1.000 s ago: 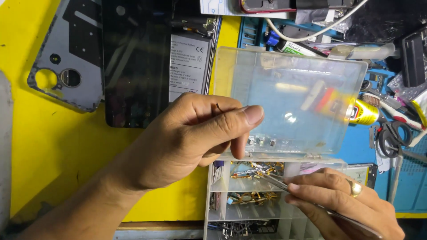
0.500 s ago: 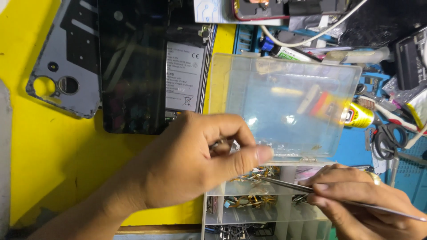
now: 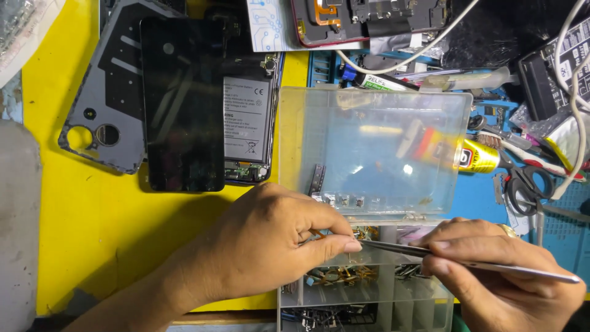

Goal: Assembling internal components and battery into a mobile phone chassis using tweezers.

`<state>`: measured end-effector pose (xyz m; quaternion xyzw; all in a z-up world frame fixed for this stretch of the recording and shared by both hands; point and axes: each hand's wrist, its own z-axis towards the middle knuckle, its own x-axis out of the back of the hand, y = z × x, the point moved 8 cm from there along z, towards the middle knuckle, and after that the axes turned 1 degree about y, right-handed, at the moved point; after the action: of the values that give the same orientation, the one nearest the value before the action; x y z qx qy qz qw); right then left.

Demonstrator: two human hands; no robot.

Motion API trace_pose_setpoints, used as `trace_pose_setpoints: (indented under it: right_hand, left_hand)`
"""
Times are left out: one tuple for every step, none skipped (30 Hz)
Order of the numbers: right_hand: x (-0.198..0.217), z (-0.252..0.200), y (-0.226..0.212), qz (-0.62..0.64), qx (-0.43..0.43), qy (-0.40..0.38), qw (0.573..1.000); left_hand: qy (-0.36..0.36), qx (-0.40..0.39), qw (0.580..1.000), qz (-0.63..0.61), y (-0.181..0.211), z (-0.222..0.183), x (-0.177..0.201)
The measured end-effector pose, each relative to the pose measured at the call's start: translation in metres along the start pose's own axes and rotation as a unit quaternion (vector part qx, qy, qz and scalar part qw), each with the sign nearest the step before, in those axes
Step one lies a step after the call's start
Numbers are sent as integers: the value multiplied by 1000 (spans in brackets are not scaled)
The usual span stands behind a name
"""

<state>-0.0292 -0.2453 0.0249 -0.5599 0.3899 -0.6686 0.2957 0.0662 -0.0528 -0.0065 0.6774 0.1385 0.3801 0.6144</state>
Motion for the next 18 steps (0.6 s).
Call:
trace_pose_setpoints:
  right_hand:
    - [0, 0, 2, 0, -13, 7, 1000]
    - [0, -1, 4, 1, -26, 14, 1000]
    - [3, -2, 7, 1, -26, 15, 1000]
    - [5, -3, 8, -6, -17, 14, 1000]
    - [7, -5, 11, -12, -9, 14, 1000]
    - [9, -5, 10, -13, -10, 12, 1000]
    - [10, -6, 11, -18, -20, 10, 1000]
    - [12, -7, 12, -23, -30, 8, 999]
    - [13, -4, 7, -24, -32, 7, 999]
    - [6, -2, -3, -77, 5, -41, 996]
    - [0, 0, -12, -130, 41, -90, 987]
    - [-3, 0, -14, -132, 40, -89, 986]
    - [-8, -1, -19, -165, 67, -95, 979]
    - [-13, -3, -24, -197, 92, -102, 971]
    - [-15, -5, -24, -199, 89, -103, 971]
    - [-16, -6, -22, -216, 74, -106, 968]
    - [-18, -8, -20, -233, 60, -110, 965]
    - [-19, -9, -17, -234, 59, -111, 964]
  left_hand:
    - [-8, 0, 1000, -2, 0, 0, -1]
    - [-15, 0, 1000, -4, 1, 0, -2]
    - [-16, 0, 1000, -3, 2, 1, -1]
    - [-20, 4, 1000, 0, 2, 1, -1]
    - [-24, 9, 1000, 4, 1, 2, 0]
    - [-25, 11, 1000, 2, 1, 1, 0]
    - [-26, 55, 998, 15, -6, 0, 0]
    - [-28, 98, 994, 27, -13, -1, 0]
    - [-29, 99, 994, 25, -12, -2, 1]
    - [-31, 76, 996, 31, -7, -1, 2]
    - [-33, 52, 997, 38, -2, 1, 3]
    - [-34, 51, 997, 35, -4, 0, 2]
    - [-28, 33, 997, 68, -4, -1, 2]
    - [-23, 16, 995, 99, -4, -2, 1]
    - [-25, 17, 995, 96, -4, -2, 1]
    - [-12, -11, 994, 105, 0, -2, 2]
    - [0, -39, 993, 115, 5, -2, 4]
    - [0, -39, 993, 113, 3, -2, 4]
